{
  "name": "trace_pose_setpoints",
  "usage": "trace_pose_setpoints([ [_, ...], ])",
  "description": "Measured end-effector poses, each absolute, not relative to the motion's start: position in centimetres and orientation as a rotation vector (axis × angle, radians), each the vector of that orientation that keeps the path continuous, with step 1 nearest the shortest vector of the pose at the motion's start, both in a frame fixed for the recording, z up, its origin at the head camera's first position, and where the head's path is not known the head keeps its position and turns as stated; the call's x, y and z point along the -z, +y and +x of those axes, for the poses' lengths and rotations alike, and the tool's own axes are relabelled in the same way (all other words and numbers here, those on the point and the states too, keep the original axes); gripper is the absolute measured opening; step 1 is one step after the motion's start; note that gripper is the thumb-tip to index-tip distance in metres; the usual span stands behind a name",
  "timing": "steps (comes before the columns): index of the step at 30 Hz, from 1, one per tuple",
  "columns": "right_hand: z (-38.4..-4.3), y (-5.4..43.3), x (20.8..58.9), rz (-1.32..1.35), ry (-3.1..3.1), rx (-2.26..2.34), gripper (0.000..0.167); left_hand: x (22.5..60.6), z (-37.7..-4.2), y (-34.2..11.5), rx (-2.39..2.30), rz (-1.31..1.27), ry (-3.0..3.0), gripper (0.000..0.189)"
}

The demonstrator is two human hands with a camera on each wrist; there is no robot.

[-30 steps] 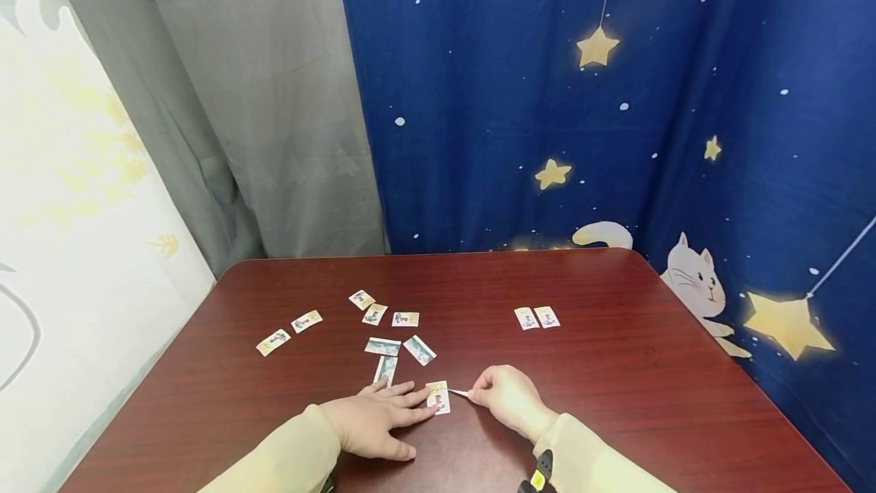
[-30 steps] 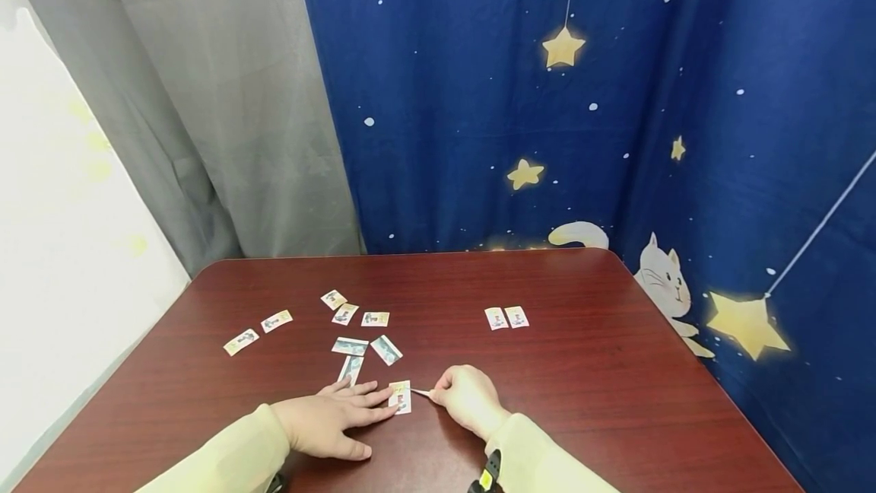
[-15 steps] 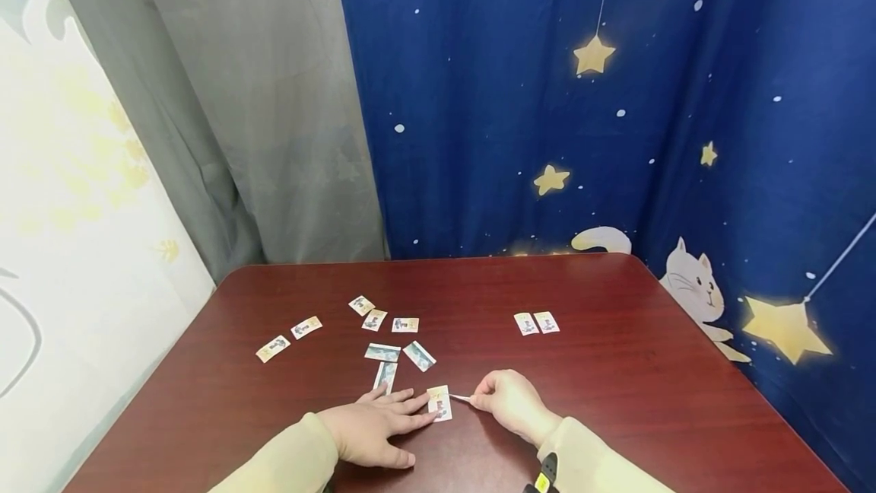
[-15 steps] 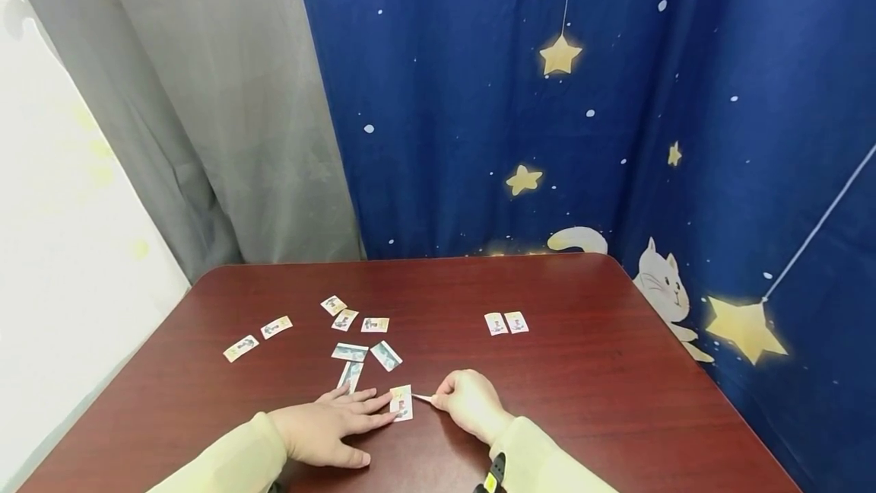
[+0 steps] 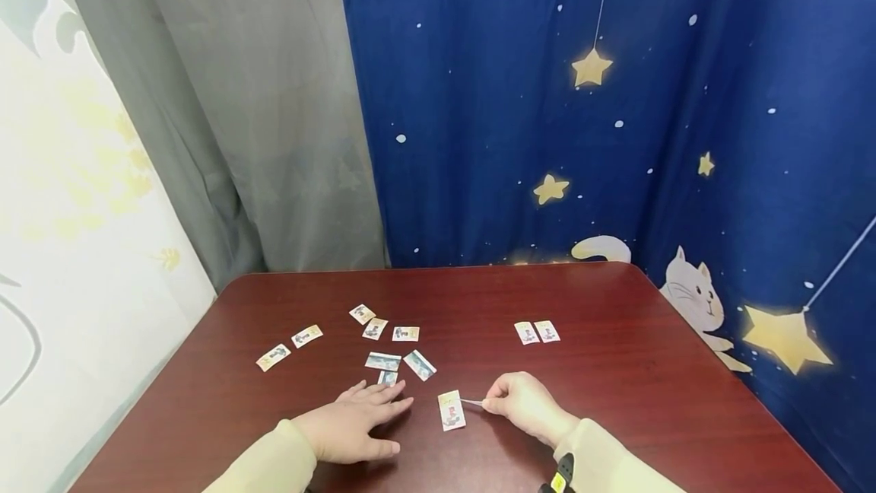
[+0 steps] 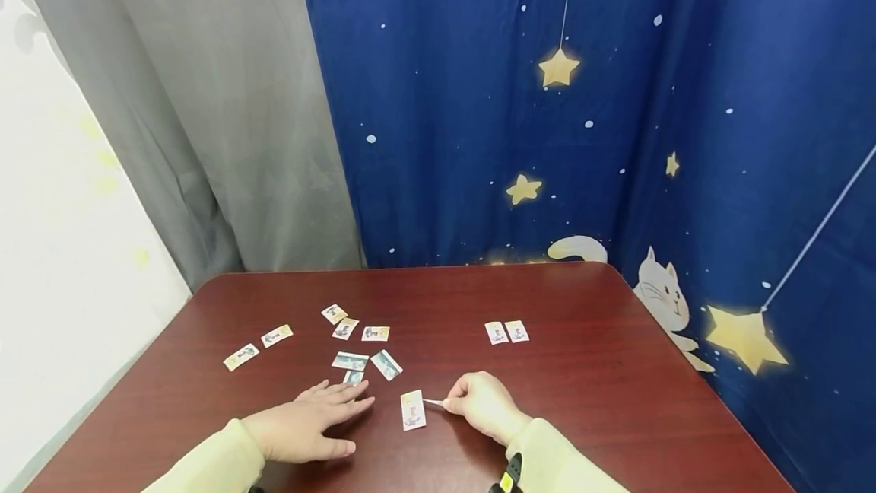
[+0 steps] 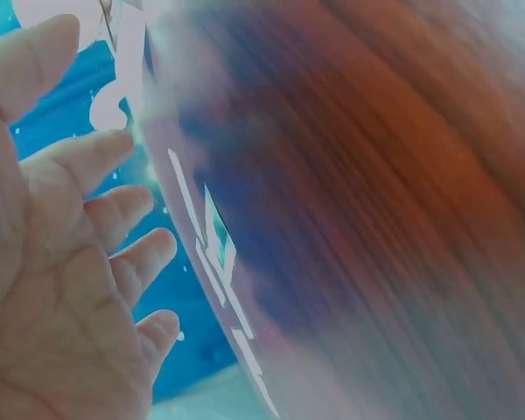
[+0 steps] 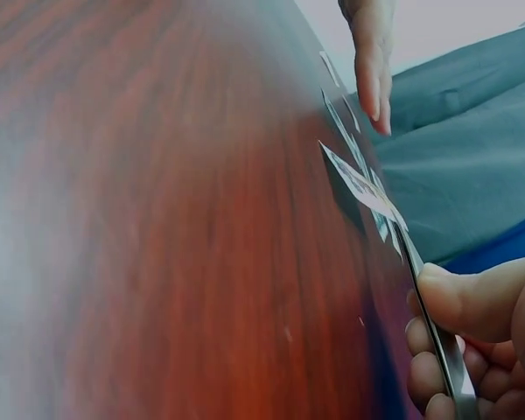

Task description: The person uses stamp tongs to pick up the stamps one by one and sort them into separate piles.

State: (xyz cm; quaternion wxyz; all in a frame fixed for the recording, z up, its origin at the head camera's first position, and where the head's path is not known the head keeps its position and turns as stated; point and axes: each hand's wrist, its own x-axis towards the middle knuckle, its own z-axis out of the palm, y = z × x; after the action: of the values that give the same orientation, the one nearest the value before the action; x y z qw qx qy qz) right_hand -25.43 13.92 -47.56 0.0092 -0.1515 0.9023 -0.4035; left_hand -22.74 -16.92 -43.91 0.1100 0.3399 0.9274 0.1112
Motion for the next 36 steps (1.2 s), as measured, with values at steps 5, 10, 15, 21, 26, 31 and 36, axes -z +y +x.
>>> trace_pose_setpoints([
  [5,-26.0,15.2,47.3,-0.485,2.830,1.248,0.014,44.1,-23.1,-18.3,-0.373,0.946,2.808,0.067],
  [10,-26.4,16.7,47.2,-0.461,2.839,1.254,0.015,44.4,-23.5,-19.7,-0.399,0.899,2.904,0.063],
  [15,-26.9,18.3,47.0,-0.415,2.854,1.262,0.016,44.6,-23.8,-20.8,-0.429,0.833,2.940,0.059],
  [21,-28.2,20.5,46.8,-0.299,2.887,1.254,0.016,44.8,-24.1,-21.9,-0.458,0.778,2.962,0.059],
  [26,-29.2,22.7,46.7,-0.212,2.886,1.242,0.013,45.1,-24.4,-22.6,-0.462,0.754,2.965,0.060],
  [31,-30.2,25.5,46.8,-0.198,2.884,1.202,0.010,45.1,-24.5,-22.9,-0.472,0.744,2.954,0.060],
  [36,-30.8,28.6,46.8,-0.180,2.867,1.206,0.008,45.1,-24.3,-23.1,-0.474,0.754,2.944,0.059],
])
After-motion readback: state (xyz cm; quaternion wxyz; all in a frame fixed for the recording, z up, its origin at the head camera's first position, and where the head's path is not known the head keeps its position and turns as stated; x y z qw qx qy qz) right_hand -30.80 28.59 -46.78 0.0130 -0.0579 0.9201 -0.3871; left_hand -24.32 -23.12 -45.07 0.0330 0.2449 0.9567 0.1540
